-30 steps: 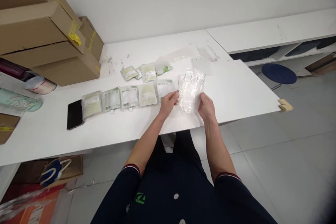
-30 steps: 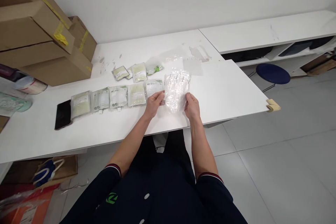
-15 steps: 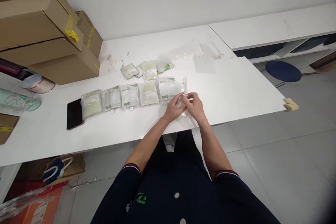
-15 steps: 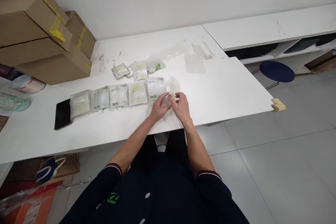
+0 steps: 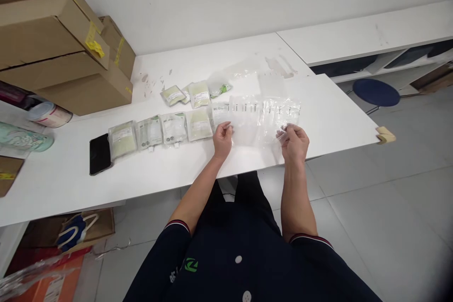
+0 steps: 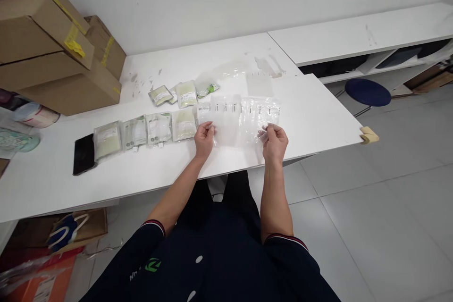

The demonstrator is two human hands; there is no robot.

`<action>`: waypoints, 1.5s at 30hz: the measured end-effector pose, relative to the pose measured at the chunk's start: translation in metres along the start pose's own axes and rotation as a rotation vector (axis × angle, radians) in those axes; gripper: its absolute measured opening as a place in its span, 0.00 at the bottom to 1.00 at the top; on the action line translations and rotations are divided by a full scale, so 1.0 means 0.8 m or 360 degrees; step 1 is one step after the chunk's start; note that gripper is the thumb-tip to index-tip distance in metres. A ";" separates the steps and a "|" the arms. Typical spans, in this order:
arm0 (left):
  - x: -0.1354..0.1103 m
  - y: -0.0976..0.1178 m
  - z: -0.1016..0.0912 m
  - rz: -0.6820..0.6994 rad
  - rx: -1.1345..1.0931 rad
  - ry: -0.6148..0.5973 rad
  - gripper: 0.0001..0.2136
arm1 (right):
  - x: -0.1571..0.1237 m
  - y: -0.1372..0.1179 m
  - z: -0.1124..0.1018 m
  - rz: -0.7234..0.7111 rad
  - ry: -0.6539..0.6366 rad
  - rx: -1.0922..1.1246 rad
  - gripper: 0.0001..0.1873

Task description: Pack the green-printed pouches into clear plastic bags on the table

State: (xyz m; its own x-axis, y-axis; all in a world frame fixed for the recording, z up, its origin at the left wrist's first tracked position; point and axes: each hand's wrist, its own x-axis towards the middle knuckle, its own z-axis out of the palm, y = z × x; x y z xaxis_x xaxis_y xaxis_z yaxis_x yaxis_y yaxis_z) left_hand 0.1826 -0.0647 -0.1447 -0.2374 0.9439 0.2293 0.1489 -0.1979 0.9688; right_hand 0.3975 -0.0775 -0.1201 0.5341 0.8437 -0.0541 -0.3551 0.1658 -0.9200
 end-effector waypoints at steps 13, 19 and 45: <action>-0.040 0.047 0.069 0.0292 0.1516 -0.0774 0.28 | -0.020 -0.036 -0.014 0.0094 -0.0366 -0.0248 0.16; -0.045 0.048 0.102 0.0229 0.1574 -0.0804 0.27 | -0.024 -0.028 -0.023 0.0080 -0.0297 -0.0229 0.16; 0.238 0.030 -0.069 -0.0553 0.1754 -0.0256 0.37 | -0.016 0.005 -0.043 0.0695 -0.0002 -0.0068 0.14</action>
State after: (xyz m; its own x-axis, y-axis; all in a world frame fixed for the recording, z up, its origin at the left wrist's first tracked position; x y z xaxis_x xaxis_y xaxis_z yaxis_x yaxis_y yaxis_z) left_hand 0.0882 0.0958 -0.0723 -0.3166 0.9405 -0.1233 0.8718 0.3397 0.3529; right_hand 0.4159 -0.1050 -0.1367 0.3401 0.8305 -0.4412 -0.5152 -0.2279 -0.8262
